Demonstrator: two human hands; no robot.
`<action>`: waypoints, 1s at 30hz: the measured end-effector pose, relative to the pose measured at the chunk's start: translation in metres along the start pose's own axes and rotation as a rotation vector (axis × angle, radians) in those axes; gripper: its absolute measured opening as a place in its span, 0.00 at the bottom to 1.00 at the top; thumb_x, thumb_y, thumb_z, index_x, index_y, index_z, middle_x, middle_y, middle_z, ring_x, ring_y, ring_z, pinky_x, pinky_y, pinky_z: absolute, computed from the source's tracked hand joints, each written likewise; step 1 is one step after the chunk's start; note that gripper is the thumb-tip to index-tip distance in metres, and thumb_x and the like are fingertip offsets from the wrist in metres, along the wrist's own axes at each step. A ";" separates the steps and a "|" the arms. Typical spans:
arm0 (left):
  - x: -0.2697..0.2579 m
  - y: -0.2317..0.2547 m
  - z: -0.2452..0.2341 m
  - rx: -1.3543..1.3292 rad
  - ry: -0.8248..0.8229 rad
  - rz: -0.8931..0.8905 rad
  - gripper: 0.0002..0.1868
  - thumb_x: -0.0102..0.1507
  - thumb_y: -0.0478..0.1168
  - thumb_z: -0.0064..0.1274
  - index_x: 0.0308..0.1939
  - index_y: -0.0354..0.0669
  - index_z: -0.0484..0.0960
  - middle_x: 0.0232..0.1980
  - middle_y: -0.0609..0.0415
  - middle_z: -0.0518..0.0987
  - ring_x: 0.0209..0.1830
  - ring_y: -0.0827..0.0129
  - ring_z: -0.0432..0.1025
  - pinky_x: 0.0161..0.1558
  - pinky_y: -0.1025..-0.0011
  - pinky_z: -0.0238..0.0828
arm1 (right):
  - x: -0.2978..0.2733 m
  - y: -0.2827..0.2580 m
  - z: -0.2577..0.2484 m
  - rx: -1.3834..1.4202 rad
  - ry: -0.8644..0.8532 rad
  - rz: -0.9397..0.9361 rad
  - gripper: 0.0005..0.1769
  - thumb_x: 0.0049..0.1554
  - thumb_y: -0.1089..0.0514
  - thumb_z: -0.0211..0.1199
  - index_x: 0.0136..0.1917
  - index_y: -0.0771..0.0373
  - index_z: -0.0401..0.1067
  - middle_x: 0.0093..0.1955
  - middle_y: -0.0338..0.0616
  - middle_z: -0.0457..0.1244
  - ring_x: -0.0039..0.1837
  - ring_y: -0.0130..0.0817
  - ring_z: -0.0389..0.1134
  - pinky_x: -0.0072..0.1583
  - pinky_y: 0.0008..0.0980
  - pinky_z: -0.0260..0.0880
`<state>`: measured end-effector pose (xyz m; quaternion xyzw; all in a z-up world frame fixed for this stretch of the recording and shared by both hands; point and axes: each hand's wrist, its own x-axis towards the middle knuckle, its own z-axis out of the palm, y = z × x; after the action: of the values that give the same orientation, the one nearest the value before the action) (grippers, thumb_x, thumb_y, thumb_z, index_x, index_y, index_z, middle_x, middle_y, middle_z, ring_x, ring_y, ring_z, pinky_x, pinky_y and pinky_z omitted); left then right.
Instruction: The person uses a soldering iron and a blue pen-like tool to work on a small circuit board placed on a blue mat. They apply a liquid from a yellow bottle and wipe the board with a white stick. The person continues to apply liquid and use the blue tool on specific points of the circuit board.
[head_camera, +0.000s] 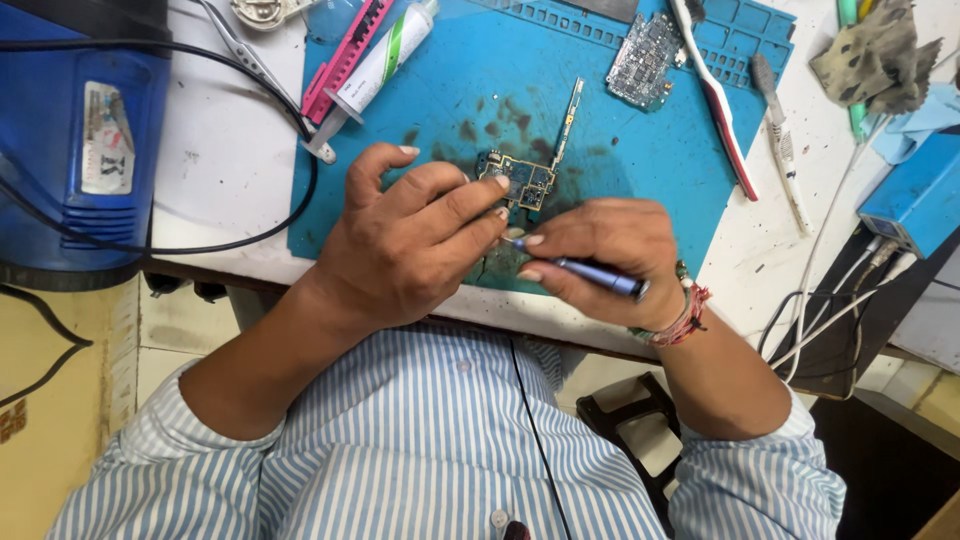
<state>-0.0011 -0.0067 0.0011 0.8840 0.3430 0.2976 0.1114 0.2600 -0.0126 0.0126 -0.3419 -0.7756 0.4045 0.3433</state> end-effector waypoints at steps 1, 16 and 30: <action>-0.001 0.001 0.000 0.016 0.011 0.019 0.08 0.71 0.44 0.62 0.50 0.48 0.88 0.60 0.61 0.82 0.56 0.71 0.71 0.69 0.57 0.51 | -0.003 0.003 -0.003 0.033 0.022 0.029 0.10 0.55 0.62 0.74 0.46 0.66 0.76 0.43 0.47 0.70 0.43 0.30 0.73 0.45 0.28 0.72; 0.009 -0.031 -0.028 0.412 0.087 -0.338 0.16 0.73 0.46 0.56 0.59 0.40 0.80 0.65 0.46 0.76 0.65 0.53 0.66 0.61 0.51 0.51 | -0.011 0.002 -0.001 0.057 0.317 0.247 0.06 0.63 0.67 0.68 0.53 0.69 0.74 0.42 0.41 0.68 0.41 0.19 0.65 0.41 0.20 0.63; 0.013 -0.021 -0.009 -0.166 0.031 -0.103 0.23 0.69 0.23 0.53 0.68 0.37 0.72 0.60 0.45 0.78 0.56 0.51 0.74 0.60 0.60 0.71 | -0.026 0.015 -0.003 0.523 0.443 0.330 0.07 0.65 0.66 0.65 0.56 0.68 0.70 0.49 0.44 0.69 0.44 0.19 0.68 0.48 0.20 0.68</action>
<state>-0.0099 0.0176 0.0062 0.8482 0.3636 0.3326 0.1942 0.2804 -0.0262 -0.0054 -0.4421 -0.4879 0.5549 0.5085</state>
